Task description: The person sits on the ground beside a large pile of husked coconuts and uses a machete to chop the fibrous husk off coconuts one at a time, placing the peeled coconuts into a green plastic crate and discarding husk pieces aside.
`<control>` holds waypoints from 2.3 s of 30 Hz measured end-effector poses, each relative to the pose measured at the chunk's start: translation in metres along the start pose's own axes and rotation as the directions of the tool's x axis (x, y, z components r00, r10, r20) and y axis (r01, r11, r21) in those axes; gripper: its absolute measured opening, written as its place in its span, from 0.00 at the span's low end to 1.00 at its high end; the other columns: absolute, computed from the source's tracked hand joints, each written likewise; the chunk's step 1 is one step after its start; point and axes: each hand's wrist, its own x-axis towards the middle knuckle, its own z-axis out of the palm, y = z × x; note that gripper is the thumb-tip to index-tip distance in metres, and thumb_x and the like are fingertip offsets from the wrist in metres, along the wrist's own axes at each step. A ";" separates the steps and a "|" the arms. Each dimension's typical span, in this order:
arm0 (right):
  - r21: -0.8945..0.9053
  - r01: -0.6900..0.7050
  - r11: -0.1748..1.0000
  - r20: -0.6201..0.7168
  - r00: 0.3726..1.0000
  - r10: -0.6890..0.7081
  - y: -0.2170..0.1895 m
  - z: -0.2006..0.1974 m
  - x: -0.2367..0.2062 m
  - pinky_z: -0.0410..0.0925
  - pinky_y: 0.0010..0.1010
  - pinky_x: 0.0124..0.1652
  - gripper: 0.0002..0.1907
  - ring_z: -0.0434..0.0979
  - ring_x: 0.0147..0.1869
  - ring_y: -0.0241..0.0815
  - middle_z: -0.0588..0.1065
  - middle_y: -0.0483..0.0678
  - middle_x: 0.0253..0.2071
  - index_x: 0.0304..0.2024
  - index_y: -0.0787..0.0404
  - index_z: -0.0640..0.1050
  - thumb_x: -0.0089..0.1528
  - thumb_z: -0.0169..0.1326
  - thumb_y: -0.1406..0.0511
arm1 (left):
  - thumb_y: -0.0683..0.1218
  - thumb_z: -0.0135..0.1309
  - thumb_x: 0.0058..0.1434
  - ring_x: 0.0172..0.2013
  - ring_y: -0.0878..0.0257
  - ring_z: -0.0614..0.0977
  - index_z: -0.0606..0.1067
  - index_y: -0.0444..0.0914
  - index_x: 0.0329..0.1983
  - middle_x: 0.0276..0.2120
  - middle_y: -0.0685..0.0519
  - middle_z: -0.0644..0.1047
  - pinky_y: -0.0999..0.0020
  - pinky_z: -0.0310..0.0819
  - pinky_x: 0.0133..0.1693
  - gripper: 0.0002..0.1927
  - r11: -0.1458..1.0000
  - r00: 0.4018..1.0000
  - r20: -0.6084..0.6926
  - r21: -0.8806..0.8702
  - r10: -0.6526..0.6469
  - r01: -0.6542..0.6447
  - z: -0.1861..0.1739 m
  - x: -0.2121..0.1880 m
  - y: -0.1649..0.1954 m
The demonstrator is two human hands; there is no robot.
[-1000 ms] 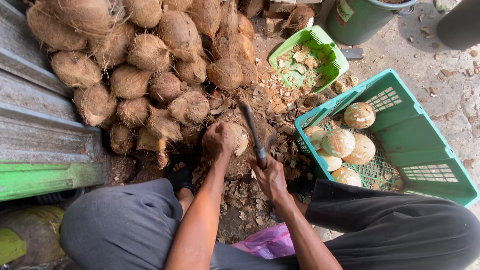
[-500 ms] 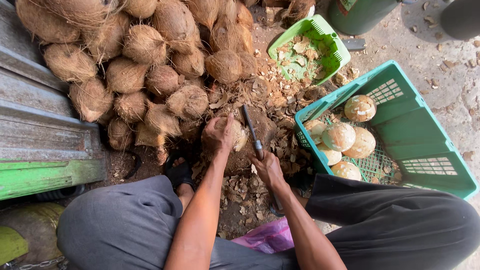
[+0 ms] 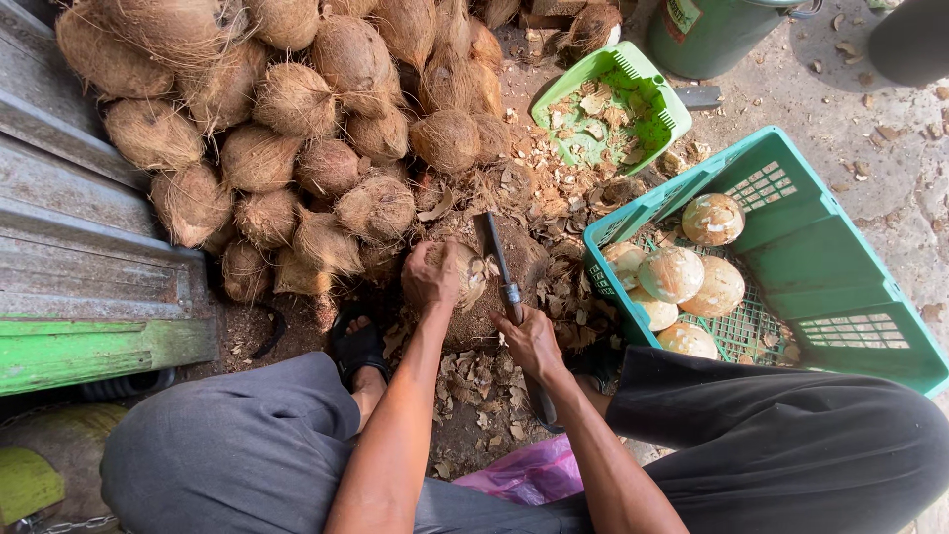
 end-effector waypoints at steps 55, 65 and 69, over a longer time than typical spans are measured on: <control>-0.445 0.063 0.893 -0.071 0.992 -0.105 0.019 -0.028 0.008 0.67 0.45 0.33 0.21 0.75 0.27 0.54 0.73 0.56 0.21 0.29 0.63 0.76 0.63 0.56 0.51 | 0.75 0.56 0.49 0.43 0.52 0.77 0.69 0.46 0.52 0.44 0.47 0.73 0.52 0.73 0.36 0.38 0.998 0.984 -0.171 -0.040 -0.058 0.052 -0.002 -0.012 0.000; 0.014 0.132 0.991 -0.080 0.988 -0.130 -0.038 -0.038 -0.021 0.62 0.35 0.23 0.23 0.64 0.20 0.35 0.66 0.41 0.17 0.24 0.58 0.68 0.65 0.55 0.51 | 0.71 0.58 0.39 0.45 0.54 0.77 0.71 0.46 0.52 0.44 0.48 0.76 0.52 0.74 0.41 0.40 0.981 0.999 0.004 -0.188 0.040 -0.039 -0.013 -0.008 0.000; 0.013 0.215 0.977 -0.177 0.962 -0.209 -0.062 -0.052 -0.048 0.63 0.30 0.20 0.24 0.67 0.19 0.32 0.67 0.39 0.17 0.22 0.58 0.68 0.64 0.57 0.50 | 0.69 0.55 0.44 0.46 0.52 0.76 0.74 0.46 0.48 0.47 0.50 0.76 0.53 0.69 0.42 0.33 0.976 0.971 -0.097 -0.007 0.217 -0.218 -0.011 -0.006 0.001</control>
